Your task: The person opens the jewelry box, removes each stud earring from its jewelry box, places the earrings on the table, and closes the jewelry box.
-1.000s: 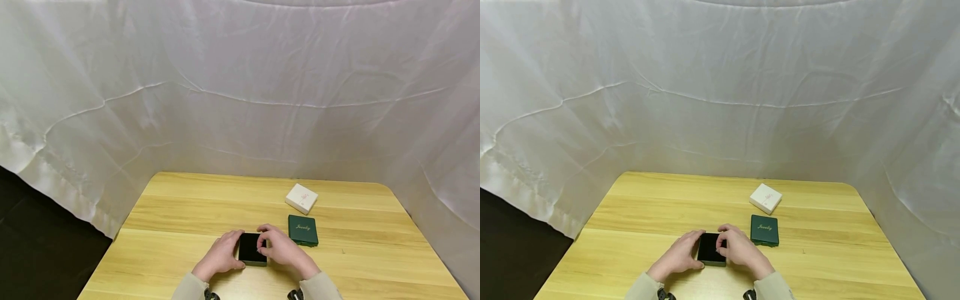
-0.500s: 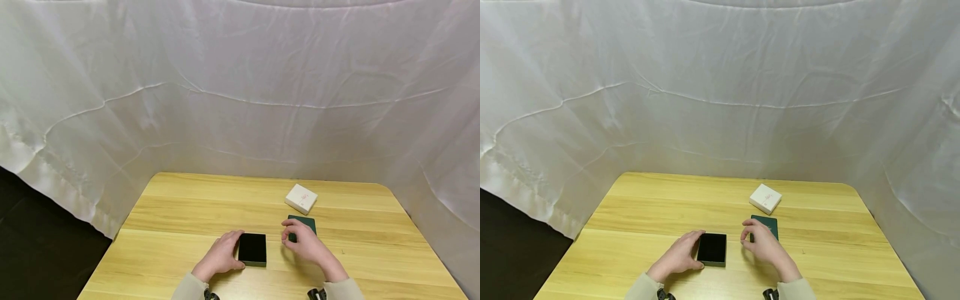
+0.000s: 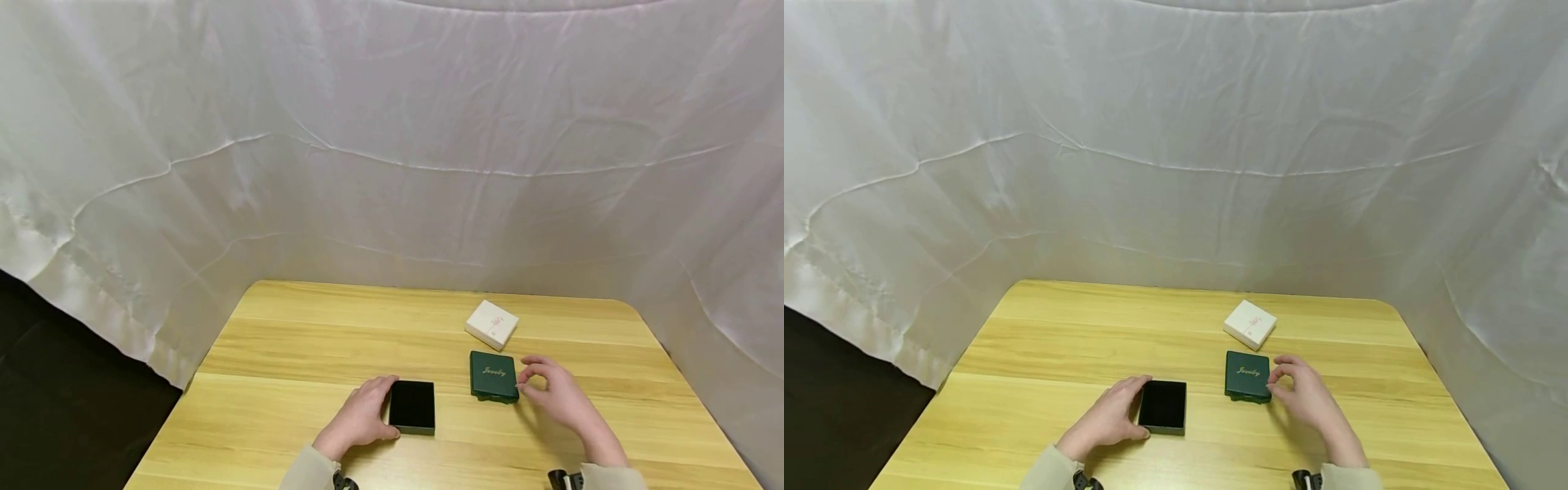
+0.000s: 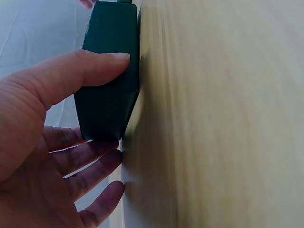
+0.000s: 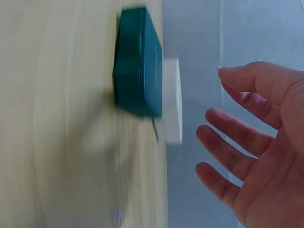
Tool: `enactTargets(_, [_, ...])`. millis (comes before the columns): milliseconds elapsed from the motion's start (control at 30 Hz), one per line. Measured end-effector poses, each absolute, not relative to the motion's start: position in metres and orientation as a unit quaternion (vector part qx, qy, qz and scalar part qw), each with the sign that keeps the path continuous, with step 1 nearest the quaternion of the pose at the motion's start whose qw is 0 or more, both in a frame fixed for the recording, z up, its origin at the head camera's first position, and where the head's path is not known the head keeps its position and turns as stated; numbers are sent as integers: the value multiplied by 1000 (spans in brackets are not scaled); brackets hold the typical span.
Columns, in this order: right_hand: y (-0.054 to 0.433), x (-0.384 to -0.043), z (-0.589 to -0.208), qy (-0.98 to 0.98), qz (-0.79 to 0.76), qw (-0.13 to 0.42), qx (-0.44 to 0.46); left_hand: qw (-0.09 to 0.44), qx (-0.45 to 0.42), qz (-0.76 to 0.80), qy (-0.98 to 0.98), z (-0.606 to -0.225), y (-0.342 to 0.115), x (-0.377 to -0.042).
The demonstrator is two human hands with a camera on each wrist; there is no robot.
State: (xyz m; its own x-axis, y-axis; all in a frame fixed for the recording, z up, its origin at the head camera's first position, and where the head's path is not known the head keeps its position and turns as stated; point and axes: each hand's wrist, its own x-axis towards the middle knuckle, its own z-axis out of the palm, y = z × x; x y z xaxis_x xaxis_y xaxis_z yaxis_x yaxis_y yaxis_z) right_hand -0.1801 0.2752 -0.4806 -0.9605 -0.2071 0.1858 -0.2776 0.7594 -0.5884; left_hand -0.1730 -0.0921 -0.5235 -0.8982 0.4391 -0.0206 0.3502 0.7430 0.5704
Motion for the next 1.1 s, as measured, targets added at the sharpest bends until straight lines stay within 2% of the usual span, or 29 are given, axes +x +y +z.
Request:
enactTargets(133, [299,-178,-484,-942,313,57,108,80,210,291,930,-523,-92,-173])
enactTargets(533, [346,-170,-504,-958,276,14,71,82,211,288,931,-524,-94,-174])
enactTargets(1100, [361,-168,-514,-970,234,-12,62,81,213,288,930,-522,-93,-172])
